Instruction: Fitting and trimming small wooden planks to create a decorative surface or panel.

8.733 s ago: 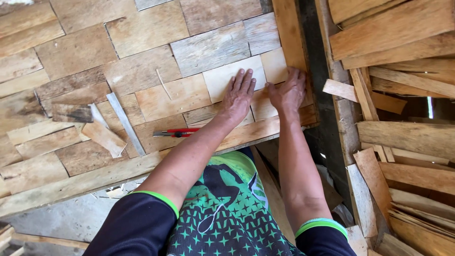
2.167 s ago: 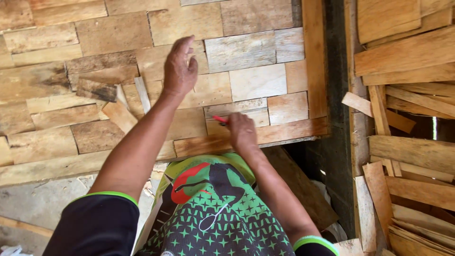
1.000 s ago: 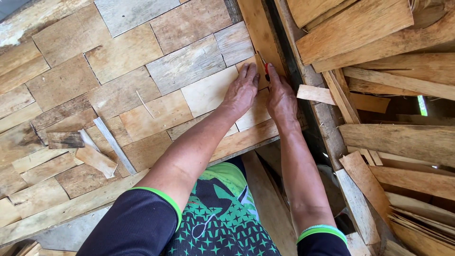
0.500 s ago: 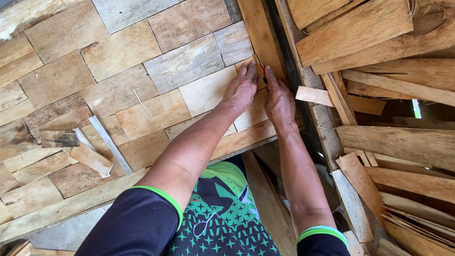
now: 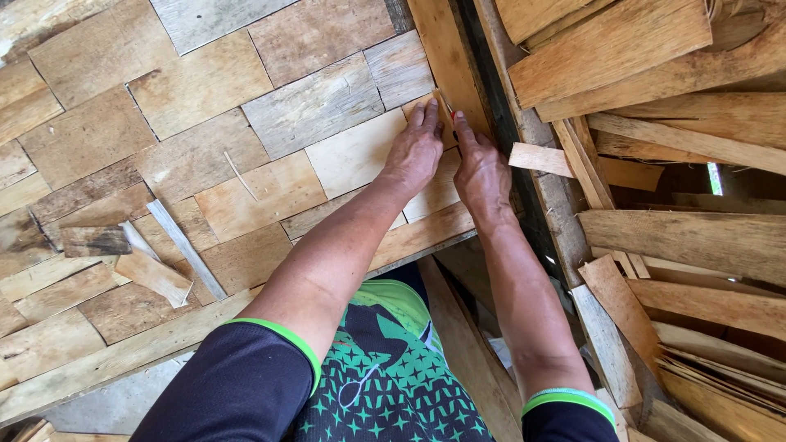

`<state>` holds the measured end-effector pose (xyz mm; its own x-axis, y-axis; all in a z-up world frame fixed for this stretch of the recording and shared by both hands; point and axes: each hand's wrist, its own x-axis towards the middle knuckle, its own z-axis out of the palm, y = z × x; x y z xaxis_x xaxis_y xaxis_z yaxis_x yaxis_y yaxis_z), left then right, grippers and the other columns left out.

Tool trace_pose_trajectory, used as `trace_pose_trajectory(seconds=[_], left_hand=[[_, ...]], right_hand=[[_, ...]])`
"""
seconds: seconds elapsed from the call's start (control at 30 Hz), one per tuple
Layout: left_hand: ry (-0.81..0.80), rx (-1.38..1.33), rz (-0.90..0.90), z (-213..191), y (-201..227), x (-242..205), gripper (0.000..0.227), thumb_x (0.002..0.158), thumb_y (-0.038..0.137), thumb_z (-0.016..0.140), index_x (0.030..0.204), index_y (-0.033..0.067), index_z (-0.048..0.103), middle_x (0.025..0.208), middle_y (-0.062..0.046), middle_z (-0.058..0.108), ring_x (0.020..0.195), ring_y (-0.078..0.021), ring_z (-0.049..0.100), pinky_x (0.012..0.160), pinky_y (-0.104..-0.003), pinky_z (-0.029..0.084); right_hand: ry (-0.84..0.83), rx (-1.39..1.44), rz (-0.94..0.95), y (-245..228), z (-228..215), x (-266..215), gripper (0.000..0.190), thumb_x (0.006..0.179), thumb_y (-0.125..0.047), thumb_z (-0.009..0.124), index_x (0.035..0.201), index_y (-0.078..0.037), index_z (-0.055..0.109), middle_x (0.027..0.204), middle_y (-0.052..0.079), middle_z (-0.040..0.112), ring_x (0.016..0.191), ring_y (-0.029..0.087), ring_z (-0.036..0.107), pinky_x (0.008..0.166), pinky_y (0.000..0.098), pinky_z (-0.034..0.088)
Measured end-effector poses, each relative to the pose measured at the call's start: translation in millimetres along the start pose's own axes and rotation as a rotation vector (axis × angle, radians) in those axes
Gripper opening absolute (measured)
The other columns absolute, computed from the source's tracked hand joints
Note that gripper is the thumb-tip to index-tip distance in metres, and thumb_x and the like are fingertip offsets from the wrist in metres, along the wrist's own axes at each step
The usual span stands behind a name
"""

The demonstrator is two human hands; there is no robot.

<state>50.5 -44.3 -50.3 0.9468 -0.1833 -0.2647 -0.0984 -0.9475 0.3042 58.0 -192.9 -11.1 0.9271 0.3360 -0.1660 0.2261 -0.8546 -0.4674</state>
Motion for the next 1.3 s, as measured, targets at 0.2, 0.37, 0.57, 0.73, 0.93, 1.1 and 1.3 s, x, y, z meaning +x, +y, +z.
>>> trace_pose_trajectory(seconds=[0.2,0.37,0.57,0.73,0.93,1.1,1.3], left_hand=[[-0.043,-0.047,-0.006,-5,2,-2,0.04,0.089,0.004,0.06,0.127,-0.0085,0.064,0.163,-0.026,0.027,0.149,-0.0412,0.03,0.106,-0.04,0.052],[-0.068,-0.028,-0.008,-4,0,-1,0.037,0.088,0.003,0.06,0.124,-0.0036,0.067,0.165,-0.023,0.025,0.151,-0.0409,0.028,0.112,-0.04,0.049],[0.044,-0.071,0.008,21,-8,2,0.036,0.098,0.008,0.054,0.13,-0.0069,0.063,0.164,-0.022,0.031,0.149,-0.0404,0.033,0.112,-0.043,0.049],[0.069,-0.03,0.022,24,-10,6,0.039,0.096,0.008,0.052,0.13,-0.0066,0.062,0.16,-0.025,0.033,0.147,-0.0417,0.034,0.109,-0.043,0.05],[0.128,-0.063,0.017,29,-12,4,0.038,0.1,0.011,0.052,0.132,-0.0075,0.061,0.161,-0.025,0.035,0.145,-0.0419,0.037,0.107,-0.044,0.052],[0.134,-0.03,0.045,-6,-1,-4,0.041,0.093,0.009,0.056,0.129,-0.0088,0.064,0.159,-0.025,0.035,0.146,-0.0412,0.036,0.105,-0.041,0.054],[-0.018,0.006,-0.031,11,-5,1,0.025,0.088,0.003,0.061,0.108,-0.009,0.073,0.164,-0.026,0.025,0.149,-0.0383,0.033,0.107,-0.033,0.053]], right_hand=[[-0.115,-0.028,0.093,-9,-18,0,0.076,0.085,0.011,0.055,0.153,-0.023,0.05,0.123,0.026,0.069,0.095,0.041,0.074,0.08,0.0508,0.061],[-0.069,-0.028,0.015,0,-17,0,0.073,0.085,0.01,0.057,0.151,-0.021,0.054,0.115,0.027,0.072,0.1,0.042,0.073,0.084,0.0521,0.061],[-0.096,-0.028,0.042,-5,-22,-5,0.074,0.083,0.009,0.056,0.15,-0.021,0.054,0.115,0.027,0.072,0.096,0.044,0.073,0.082,0.0527,0.059],[-0.153,-0.075,0.069,2,-15,-5,0.074,0.085,0.005,0.055,0.152,-0.024,0.051,0.103,0.027,0.073,0.091,0.044,0.072,0.08,0.0537,0.058],[-0.094,-0.098,0.014,3,-15,-15,0.07,0.088,0.003,0.056,0.153,-0.021,0.05,0.087,0.027,0.073,0.08,0.045,0.072,0.072,0.0549,0.058],[-0.037,-0.058,0.008,-4,-10,-14,0.066,0.092,-0.003,0.058,0.156,-0.015,0.046,0.076,0.026,0.069,0.067,0.045,0.071,0.064,0.0559,0.057],[0.118,0.043,-0.095,3,17,3,0.065,0.091,0.003,0.056,0.153,-0.016,0.051,0.109,0.026,0.073,0.091,0.045,0.071,0.075,0.0527,0.058]])
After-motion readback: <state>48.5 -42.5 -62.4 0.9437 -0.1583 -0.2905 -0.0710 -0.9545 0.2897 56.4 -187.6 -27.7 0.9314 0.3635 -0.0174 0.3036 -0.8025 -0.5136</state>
